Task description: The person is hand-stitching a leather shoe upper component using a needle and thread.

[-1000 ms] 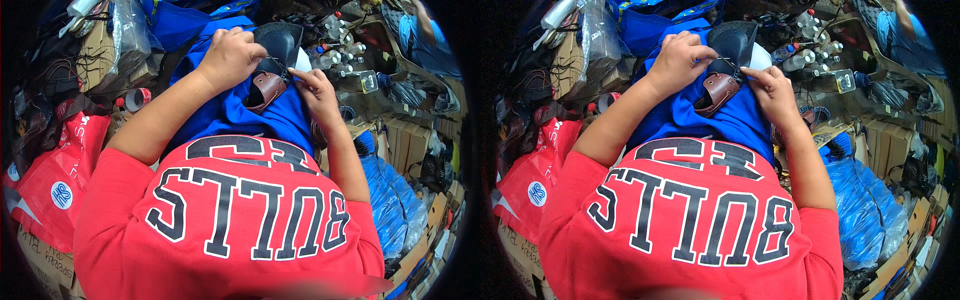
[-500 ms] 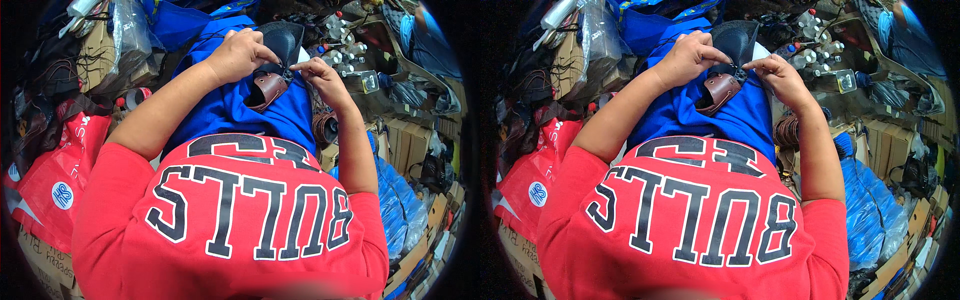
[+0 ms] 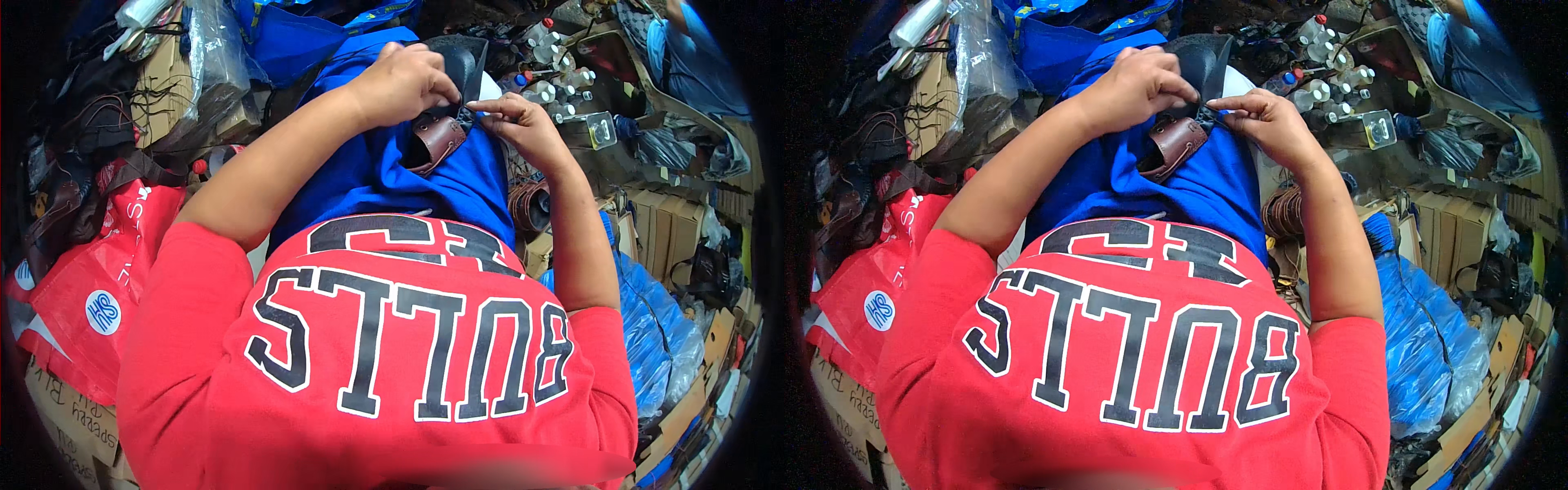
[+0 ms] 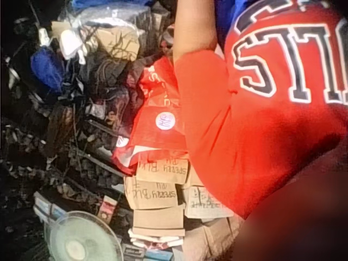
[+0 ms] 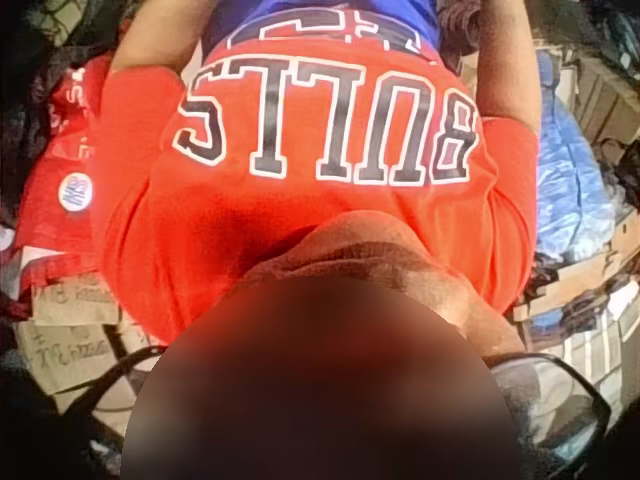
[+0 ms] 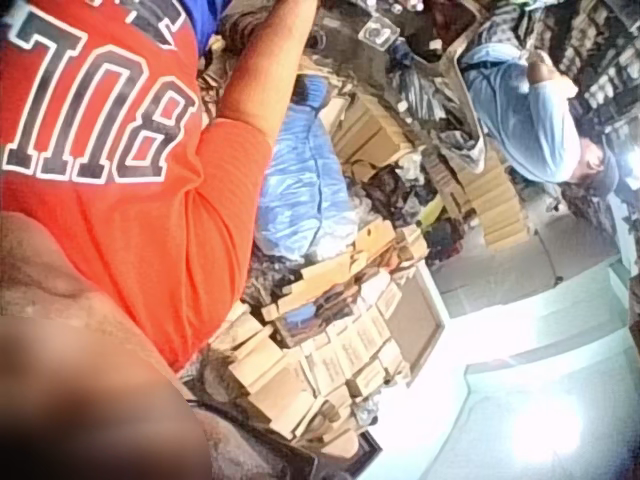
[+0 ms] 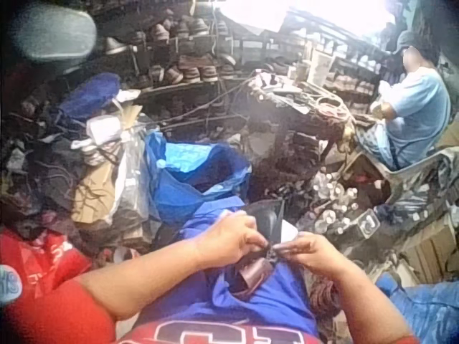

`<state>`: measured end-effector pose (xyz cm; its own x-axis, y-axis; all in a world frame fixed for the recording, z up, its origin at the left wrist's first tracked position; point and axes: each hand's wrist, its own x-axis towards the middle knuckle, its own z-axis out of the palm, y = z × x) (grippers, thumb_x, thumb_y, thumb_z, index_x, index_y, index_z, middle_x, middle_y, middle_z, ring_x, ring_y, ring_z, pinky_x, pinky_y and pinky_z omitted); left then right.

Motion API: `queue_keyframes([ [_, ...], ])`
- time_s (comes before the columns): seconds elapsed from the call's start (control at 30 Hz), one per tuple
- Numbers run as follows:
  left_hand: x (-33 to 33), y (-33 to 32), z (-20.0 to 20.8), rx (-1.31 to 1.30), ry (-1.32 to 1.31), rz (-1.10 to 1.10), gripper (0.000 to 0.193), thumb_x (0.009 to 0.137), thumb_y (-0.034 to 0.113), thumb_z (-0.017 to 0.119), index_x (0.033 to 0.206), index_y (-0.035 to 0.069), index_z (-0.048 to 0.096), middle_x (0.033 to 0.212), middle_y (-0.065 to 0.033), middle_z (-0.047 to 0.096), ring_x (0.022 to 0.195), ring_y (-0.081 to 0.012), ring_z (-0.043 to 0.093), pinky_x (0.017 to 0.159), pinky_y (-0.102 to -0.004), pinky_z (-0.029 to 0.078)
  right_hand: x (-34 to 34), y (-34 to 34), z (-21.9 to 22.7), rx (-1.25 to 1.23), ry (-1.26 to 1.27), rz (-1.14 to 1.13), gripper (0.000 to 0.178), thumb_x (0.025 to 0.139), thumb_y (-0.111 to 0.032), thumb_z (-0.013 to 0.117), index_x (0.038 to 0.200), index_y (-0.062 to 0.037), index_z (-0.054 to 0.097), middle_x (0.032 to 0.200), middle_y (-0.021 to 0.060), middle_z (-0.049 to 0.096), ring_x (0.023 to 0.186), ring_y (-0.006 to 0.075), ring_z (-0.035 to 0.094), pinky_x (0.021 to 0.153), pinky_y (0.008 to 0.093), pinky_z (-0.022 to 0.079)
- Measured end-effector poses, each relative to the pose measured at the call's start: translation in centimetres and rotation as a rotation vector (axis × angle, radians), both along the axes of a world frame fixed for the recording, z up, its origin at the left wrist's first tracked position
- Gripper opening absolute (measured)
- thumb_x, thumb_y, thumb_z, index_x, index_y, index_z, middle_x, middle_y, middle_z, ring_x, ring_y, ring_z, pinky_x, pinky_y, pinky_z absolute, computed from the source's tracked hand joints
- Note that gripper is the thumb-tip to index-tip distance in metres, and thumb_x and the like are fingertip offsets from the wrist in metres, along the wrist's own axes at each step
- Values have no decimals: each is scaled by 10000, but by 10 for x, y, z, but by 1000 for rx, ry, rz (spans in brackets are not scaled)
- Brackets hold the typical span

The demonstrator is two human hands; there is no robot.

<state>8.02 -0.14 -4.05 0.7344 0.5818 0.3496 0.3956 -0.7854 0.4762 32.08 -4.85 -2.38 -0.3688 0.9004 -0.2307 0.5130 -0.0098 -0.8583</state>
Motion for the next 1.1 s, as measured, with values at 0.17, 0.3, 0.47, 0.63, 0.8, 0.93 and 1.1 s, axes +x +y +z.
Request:
queue_keyframes([
  [0.17, -1, -15, 3, -287, 79, 259, 237, 735, 179, 704, 971, 196, 705, 796, 4, 652, 823, -177, 604, 768, -340, 375, -7, -9, -6, -149, 231, -186, 300, 809, -56, 680, 1108, -77, 666, 806, -32, 570, 765, 50, 497, 704, 194, 418],
  [0.3, 13, -9, 2, -509, 76, 308, 199, 745, 225, 711, 921, 136, 684, 755, -9, 679, 725, -141, 642, 758, -328, 381, -10, -1, -11, -183, 302, -209, 239, 810, -75, 692, 1043, -35, 657, 832, -11, 620, 755, 50, 531, 689, 192, 439],
  [0.47, 25, -6, -3, -490, 82, 306, 170, 729, 228, 721, 840, 115, 660, 755, -6, 680, 725, -134, 640, 726, -320, 402, -10, 7, -11, -159, 237, -216, 168, 802, -85, 704, 953, -28, 659, 842, -3, 632, 749, 53, 545, 684, 193, 445],
  [0.63, 20, -1, -5, -234, -4, 234, 132, 676, 217, 747, 753, 146, 667, 761, 5, 613, 828, -199, 580, 755, -347, 398, -9, 11, -10, 30, 69, -79, 94, 809, -84, 701, 851, -41, 628, 809, -27, 589, 780, 55, 523, 711, 208, 431],
  [0.8, -4, -5, 4, -157, 25, 220, 143, 675, 226, 750, 697, 143, 636, 753, 7, 581, 821, -216, 536, 717, -388, 379, 6, 7, -11, -73, 292, -113, 127, 806, -127, 701, 817, -28, 621, 798, -16, 492, 741, 72, 485, 679, 218, 413],
  [0.93, -7, -15, 11, -174, 63, 287, 128, 712, 202, 719, 744, 139, 613, 767, 0, 596, 833, -223, 544, 736, -406, 363, 16, 2, -19, 6, 216, -149, 137, 808, -154, 694, 830, -35, 628, 849, 2, 482, 788, 94, 481, 704, 235, 413],
  [1.1, 7, -8, 11, -331, 145, 216, 83, 802, 155, 584, 857, 124, 639, 812, -65, 665, 840, -267, 625, 733, -422, 430, 25, -15, -14, 38, 55, -142, 126, 795, -137, 685, 846, -38, 626, 887, 6, 512, 828, 96, 503, 749, 235, 414],
])
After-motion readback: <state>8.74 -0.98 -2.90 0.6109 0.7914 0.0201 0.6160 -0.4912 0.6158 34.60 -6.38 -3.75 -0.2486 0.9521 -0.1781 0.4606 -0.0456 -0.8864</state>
